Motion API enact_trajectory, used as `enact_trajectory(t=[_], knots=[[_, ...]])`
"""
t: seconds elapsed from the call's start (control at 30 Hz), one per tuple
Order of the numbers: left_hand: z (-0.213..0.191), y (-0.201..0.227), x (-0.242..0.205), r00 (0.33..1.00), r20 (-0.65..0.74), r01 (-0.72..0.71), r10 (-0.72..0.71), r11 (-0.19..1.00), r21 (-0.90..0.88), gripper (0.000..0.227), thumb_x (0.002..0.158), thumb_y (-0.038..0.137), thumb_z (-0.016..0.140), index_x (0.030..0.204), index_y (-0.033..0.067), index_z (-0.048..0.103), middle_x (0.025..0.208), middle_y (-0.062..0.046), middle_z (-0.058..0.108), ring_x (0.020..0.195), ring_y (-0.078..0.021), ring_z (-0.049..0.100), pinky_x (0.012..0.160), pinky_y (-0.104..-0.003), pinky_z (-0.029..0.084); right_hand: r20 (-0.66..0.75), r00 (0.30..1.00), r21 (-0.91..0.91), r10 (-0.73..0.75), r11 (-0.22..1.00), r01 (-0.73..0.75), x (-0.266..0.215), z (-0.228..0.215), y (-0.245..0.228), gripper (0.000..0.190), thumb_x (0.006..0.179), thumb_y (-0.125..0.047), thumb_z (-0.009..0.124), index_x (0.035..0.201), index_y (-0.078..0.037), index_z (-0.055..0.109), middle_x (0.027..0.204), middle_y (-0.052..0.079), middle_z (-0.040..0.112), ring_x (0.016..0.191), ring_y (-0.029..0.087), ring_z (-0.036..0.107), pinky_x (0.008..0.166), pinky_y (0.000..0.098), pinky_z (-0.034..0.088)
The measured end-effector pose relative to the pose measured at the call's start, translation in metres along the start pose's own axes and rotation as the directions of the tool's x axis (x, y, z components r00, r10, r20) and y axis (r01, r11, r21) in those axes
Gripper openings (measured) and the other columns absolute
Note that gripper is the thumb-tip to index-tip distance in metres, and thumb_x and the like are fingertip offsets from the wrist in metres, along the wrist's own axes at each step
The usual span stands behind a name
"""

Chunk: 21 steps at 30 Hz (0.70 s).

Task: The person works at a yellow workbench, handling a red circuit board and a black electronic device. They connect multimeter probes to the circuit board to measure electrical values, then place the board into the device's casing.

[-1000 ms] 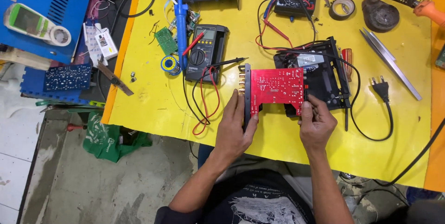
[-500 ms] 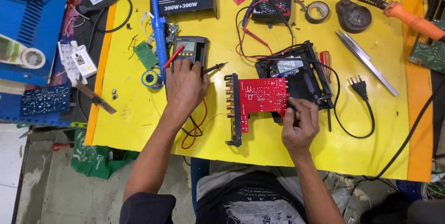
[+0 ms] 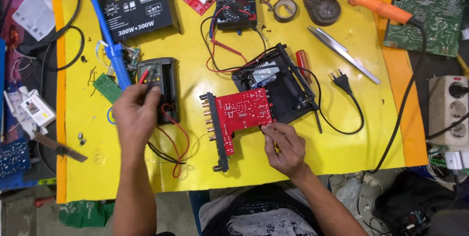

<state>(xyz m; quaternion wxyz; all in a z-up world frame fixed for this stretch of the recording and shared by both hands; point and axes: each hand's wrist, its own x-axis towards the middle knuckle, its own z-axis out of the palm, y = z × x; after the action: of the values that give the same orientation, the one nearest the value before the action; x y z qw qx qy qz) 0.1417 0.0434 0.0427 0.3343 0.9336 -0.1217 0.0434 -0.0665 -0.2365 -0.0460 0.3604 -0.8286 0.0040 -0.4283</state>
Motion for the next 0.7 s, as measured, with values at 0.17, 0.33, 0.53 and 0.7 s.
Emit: enact_trajectory(t=[0.17, 0.33, 0.53, 0.7], knots=[[-0.03, -0.027, 0.008, 0.949, -0.304, -0.047, 0.079, 0.993, 0.112, 0.01, 0.106, -0.003, 0.07, 0.108, -0.0115, 0.074, 0.088, -0.027, 0.065, 0.078, -0.0451, 0.067, 0.066, -0.049, 0.052, -0.185, 0.983, -0.24, -0.02, 0.971, -0.025, 0.021, -0.077, 0.06, 0.012, 0.099, 0.005, 0.07, 0.102, 0.012, 0.08, 0.078, 0.015, 0.069, 0.064, 0.027, 0.063, 0.061, 0.0336, 0.054], [0.005, -0.056, 0.022, 0.974, -0.194, 0.194, -0.121, 0.886, 0.422, 0.03, 0.107, 0.024, 0.062, 0.122, 0.0007, 0.073, 0.116, -0.018, 0.064, 0.089, -0.039, 0.067, 0.066, -0.055, 0.056, 0.142, 0.913, -0.746, 0.382, 0.648, -0.154, 0.057, -0.101, 0.091, 0.032, 0.11, -0.023, 0.07, 0.13, 0.001, 0.076, 0.118, 0.017, 0.069, 0.108, 0.034, 0.06, 0.075, 0.0475, 0.052], [0.013, -0.041, 0.021, 0.962, -0.228, 0.241, -0.153, 0.867, 0.435, 0.038, 0.1, 0.029, 0.073, 0.123, 0.0023, 0.06, 0.12, -0.017, 0.05, 0.081, -0.0439, 0.065, 0.057, -0.06, 0.052, 0.168, 0.872, -0.813, 0.459, 0.565, -0.141, 0.052, -0.102, 0.106, 0.023, 0.112, -0.026, 0.071, 0.121, -0.005, 0.075, 0.114, 0.013, 0.073, 0.105, 0.034, 0.066, 0.07, 0.049, 0.052], [0.008, -0.068, 0.023, 0.961, -0.186, 0.267, -0.203, 0.854, 0.447, 0.042, 0.102, 0.031, 0.068, 0.133, 0.0033, 0.062, 0.119, -0.018, 0.06, 0.09, -0.0444, 0.066, 0.068, -0.061, 0.053, -0.024, 0.853, -0.23, 0.522, 0.827, -0.512, 0.054, -0.136, 0.056, 0.024, 0.117, 0.012, 0.068, 0.132, 0.015, 0.049, 0.107, 0.025, 0.071, 0.082, 0.025, 0.065, 0.076, 0.0349, 0.058]])
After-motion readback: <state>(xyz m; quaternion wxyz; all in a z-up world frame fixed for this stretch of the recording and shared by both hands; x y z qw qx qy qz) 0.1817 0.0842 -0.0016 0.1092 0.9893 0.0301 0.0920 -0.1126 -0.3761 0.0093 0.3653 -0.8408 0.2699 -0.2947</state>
